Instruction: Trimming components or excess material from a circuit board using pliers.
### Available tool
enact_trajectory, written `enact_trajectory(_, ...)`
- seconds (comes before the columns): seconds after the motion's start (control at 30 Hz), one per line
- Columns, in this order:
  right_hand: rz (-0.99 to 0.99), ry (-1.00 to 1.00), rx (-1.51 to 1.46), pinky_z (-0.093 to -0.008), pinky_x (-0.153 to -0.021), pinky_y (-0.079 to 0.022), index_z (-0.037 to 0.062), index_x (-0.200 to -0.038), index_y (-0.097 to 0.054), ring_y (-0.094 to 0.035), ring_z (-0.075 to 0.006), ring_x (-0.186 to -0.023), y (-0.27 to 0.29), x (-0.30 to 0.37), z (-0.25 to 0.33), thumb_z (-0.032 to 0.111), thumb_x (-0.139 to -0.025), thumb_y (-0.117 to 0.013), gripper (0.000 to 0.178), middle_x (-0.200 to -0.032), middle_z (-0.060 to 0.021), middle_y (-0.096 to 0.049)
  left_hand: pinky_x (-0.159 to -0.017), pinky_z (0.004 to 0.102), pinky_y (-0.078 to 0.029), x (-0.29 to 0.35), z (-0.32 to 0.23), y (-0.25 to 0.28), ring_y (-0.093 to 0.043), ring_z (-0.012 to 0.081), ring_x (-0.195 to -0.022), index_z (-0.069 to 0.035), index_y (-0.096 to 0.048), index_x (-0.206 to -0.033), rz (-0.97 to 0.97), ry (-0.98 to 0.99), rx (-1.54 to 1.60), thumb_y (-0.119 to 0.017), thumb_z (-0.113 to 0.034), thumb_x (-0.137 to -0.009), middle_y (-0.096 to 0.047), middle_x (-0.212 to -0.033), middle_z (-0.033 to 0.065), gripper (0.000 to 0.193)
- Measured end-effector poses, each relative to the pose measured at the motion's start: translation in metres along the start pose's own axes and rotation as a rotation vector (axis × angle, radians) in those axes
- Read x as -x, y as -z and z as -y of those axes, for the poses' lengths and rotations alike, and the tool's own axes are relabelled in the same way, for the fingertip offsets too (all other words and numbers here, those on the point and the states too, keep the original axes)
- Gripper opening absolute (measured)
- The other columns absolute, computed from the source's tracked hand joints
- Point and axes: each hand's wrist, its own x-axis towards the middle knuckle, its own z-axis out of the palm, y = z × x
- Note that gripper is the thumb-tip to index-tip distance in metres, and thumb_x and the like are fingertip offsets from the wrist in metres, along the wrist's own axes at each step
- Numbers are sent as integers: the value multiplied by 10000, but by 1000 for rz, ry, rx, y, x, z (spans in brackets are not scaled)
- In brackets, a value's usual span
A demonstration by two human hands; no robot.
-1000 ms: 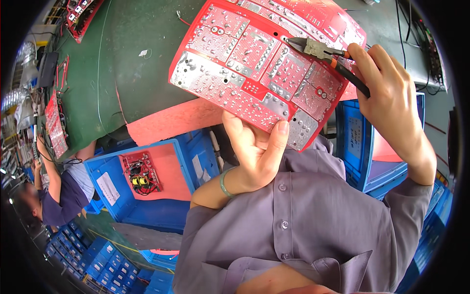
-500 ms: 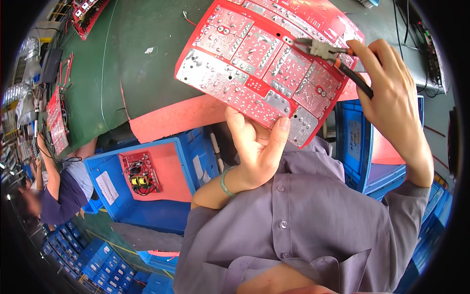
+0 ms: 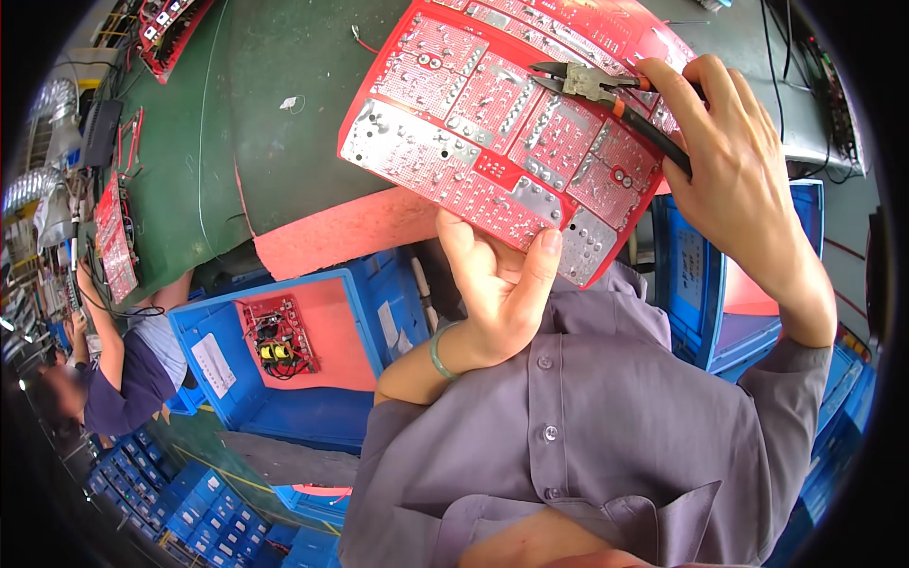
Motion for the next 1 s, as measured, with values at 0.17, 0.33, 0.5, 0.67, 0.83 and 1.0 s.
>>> enact_trajectory(0.17,9,0,-11,-391,-704,-449,58,-1154,-483,-533,-302,-821,-2,1,2,-39,-613,-644,573,-916,-121,-491,-803,227,-407,0,1,0,-482,105,-960,-53,-125,-1336,-2,-6,0,-473,114,-846,-403,-1206,129,624)
enact_trajectory(0.33,5,-12,-4,-393,-642,-462,64,-1113,-495,-546,-298,-753,-4,1,1,-20,-623,-669,526,-863,-115,-496,-807,225,-404,-1,-1,-1,-479,102,-965,-55,-123,-1333,10,-6,6,-467,115,-849,-402,-1209,130,619)
enact_trajectory(0.5,-35,47,-12,-384,-587,-459,59,-1073,-518,-549,-289,-688,-7,-2,-3,-18,-634,-672,472,-791,-110,-488,-802,223,-407,0,0,1,-484,101,-957,-57,-124,-1333,21,-9,11,-467,115,-850,-407,-1206,131,617)
enact_trajectory(0.67,32,42,-160,-359,-609,-464,39,-1065,-537,-570,-281,-713,0,-2,-15,-34,-657,-641,428,-821,-124,-537,-805,225,-410,-2,1,1,-492,104,-957,-56,-124,-1332,7,-10,23,-467,114,-850,-412,-1206,131,616)
enact_trajectory(0.83,-159,-115,-223,-328,-716,-471,75,-1188,-521,-590,-285,-828,-12,-7,-80,-9,-711,-589,489,-1012,-116,-592,-849,236,-410,-1,-1,0,-497,117,-1005,-50,-138,-1329,-16,-17,-21,-474,106,-849,-411,-1217,135,606)
enact_trajectory(1.0,79,-212,161,-492,-771,-433,71,-1241,-437,-527,-337,-979,-13,-22,-119,118,-706,-644,576,-1124,-178,-500,-871,255,-409,-1,0,-1,-493,128,-1031,-42,-158,-1319,-10,-4,-18,-486,97,-845,-409,-1221,135,593)
